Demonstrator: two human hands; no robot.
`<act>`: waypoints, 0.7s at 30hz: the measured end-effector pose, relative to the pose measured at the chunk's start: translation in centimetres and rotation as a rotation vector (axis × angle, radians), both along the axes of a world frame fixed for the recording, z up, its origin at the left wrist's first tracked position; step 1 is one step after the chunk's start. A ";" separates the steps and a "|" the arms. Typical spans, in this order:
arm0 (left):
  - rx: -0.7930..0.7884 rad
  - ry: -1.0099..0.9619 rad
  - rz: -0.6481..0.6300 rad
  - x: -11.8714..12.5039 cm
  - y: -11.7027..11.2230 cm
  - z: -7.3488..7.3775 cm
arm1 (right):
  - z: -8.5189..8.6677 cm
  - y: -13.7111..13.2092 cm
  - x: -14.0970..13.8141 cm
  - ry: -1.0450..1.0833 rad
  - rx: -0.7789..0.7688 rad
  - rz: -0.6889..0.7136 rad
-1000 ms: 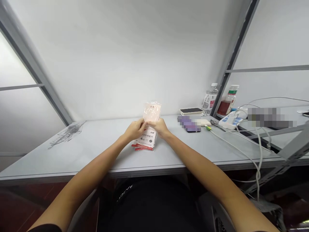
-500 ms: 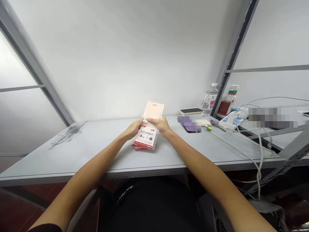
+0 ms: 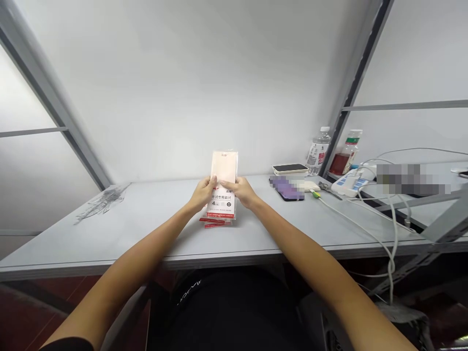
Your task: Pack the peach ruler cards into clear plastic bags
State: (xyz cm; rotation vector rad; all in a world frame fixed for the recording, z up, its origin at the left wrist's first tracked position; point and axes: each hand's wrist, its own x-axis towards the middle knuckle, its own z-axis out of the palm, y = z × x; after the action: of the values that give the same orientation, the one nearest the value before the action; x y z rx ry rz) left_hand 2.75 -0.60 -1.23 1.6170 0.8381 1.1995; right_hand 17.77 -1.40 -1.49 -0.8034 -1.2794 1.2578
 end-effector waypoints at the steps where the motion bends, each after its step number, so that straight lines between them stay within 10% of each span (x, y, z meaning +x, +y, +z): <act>1: 0.011 -0.002 -0.014 0.0 0.0 0.0 | 0.0 0.0 0.0 -0.004 -0.003 -0.003; 21: -0.227 -0.120 -0.198 -1.0 0.1 0.7 | 0.5 -0.7 0.7 -0.041 0.025 0.109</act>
State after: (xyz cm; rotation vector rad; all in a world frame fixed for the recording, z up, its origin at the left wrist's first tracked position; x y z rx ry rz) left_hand 1.77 -0.48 -0.53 1.3946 0.6936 1.0126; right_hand 18.42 -2.05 -0.98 -0.7535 -1.3848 1.3152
